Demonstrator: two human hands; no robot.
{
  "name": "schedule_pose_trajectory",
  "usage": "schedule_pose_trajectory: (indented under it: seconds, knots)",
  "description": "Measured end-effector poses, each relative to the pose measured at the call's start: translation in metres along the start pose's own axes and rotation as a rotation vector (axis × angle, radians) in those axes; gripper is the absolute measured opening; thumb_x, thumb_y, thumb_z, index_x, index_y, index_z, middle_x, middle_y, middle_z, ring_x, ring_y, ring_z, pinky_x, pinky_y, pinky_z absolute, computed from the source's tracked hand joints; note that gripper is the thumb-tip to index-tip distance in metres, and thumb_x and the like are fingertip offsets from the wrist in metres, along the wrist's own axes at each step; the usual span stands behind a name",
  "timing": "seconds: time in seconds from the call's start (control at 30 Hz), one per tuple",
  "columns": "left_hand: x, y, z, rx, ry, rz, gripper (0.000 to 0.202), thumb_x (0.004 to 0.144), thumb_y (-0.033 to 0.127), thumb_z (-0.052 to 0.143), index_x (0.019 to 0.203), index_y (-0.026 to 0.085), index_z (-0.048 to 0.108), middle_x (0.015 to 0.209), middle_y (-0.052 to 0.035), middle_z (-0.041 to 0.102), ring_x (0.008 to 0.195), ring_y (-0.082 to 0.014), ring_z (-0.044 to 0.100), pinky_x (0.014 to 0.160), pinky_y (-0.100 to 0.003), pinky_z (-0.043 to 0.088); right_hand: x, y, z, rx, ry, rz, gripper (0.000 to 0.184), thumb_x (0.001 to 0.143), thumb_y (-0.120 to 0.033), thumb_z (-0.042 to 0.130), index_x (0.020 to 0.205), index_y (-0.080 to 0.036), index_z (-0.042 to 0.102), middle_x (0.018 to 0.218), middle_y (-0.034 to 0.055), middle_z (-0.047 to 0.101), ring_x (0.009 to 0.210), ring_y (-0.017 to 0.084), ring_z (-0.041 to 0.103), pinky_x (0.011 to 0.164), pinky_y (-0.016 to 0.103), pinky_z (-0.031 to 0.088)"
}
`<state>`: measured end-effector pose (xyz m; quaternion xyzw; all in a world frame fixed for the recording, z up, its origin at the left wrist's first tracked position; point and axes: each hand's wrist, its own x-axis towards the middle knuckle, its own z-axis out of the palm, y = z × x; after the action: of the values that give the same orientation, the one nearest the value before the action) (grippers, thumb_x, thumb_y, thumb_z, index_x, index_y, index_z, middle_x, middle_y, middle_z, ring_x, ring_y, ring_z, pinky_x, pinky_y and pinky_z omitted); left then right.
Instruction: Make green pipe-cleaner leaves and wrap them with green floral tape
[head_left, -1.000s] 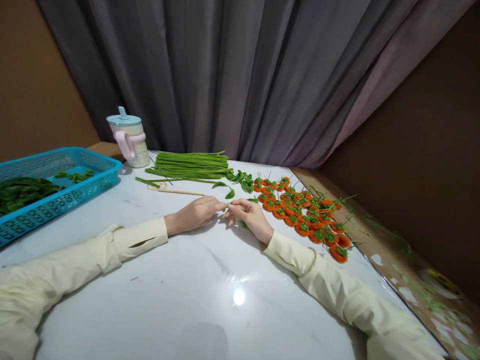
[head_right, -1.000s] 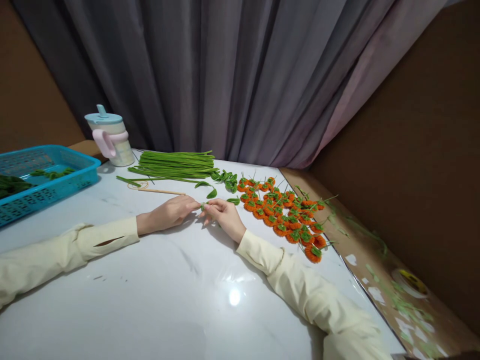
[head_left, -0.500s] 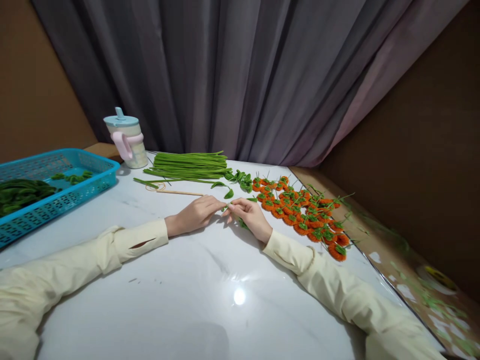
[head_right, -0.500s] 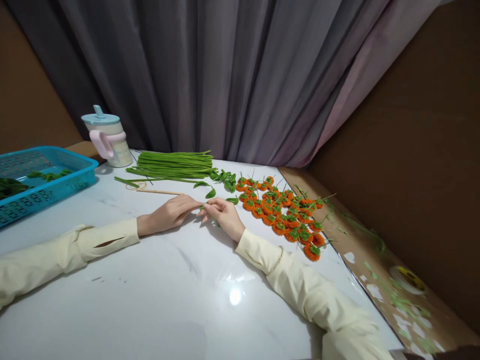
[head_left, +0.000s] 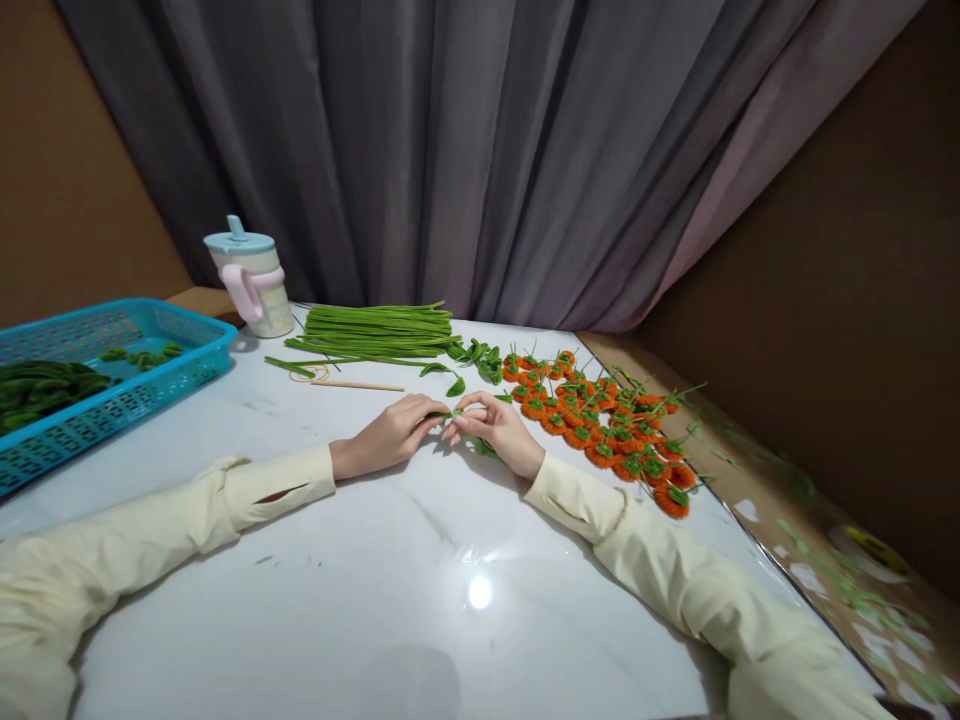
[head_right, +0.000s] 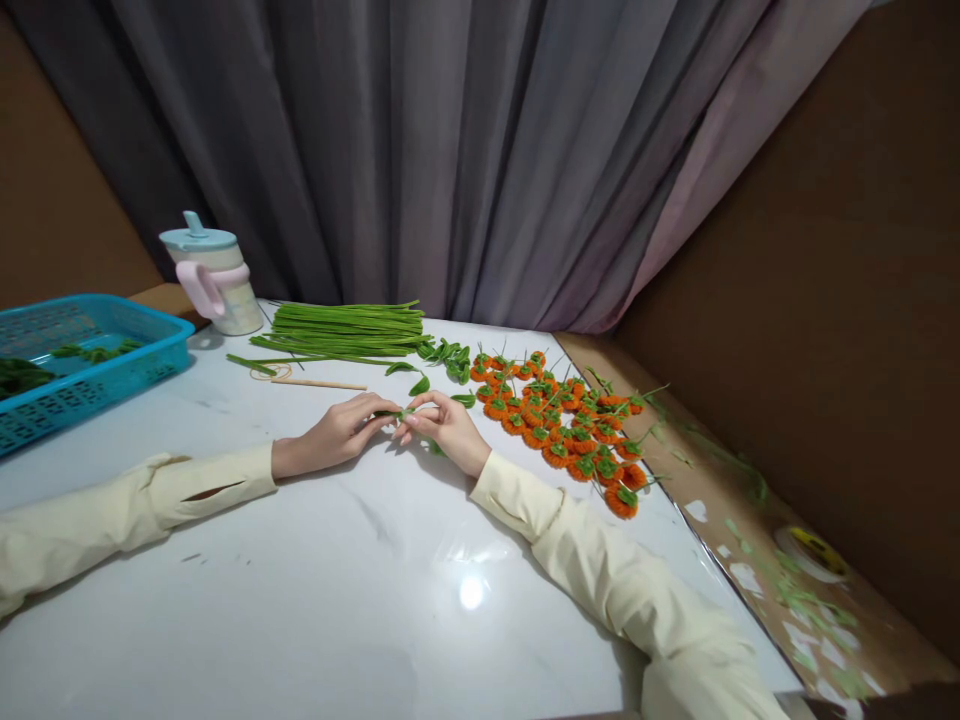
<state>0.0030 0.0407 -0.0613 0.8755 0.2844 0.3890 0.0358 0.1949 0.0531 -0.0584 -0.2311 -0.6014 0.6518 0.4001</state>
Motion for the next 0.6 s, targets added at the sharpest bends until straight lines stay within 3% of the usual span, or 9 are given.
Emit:
schedule_pose_trajectory:
  seconds: [0.6]
  knots:
    - [-0.0013,0.0028,-0.0039,0.104,-0.093,0.092,0.019,0.088,0.013,0.039,0.098,0.013,0.055,0.086,-0.0088,0.063,0.077,-0.0178,0.052,0.073,-0.031,0.041,0.0013,0.0033,-0.0047,-0.039,0.011,0.046,0.032,0.070,-0.036,0.073,0.078,-0.013,0.053,0.067,0.0061,0.066,0.061,0.015,0.062,0.066,0.027,0.047]
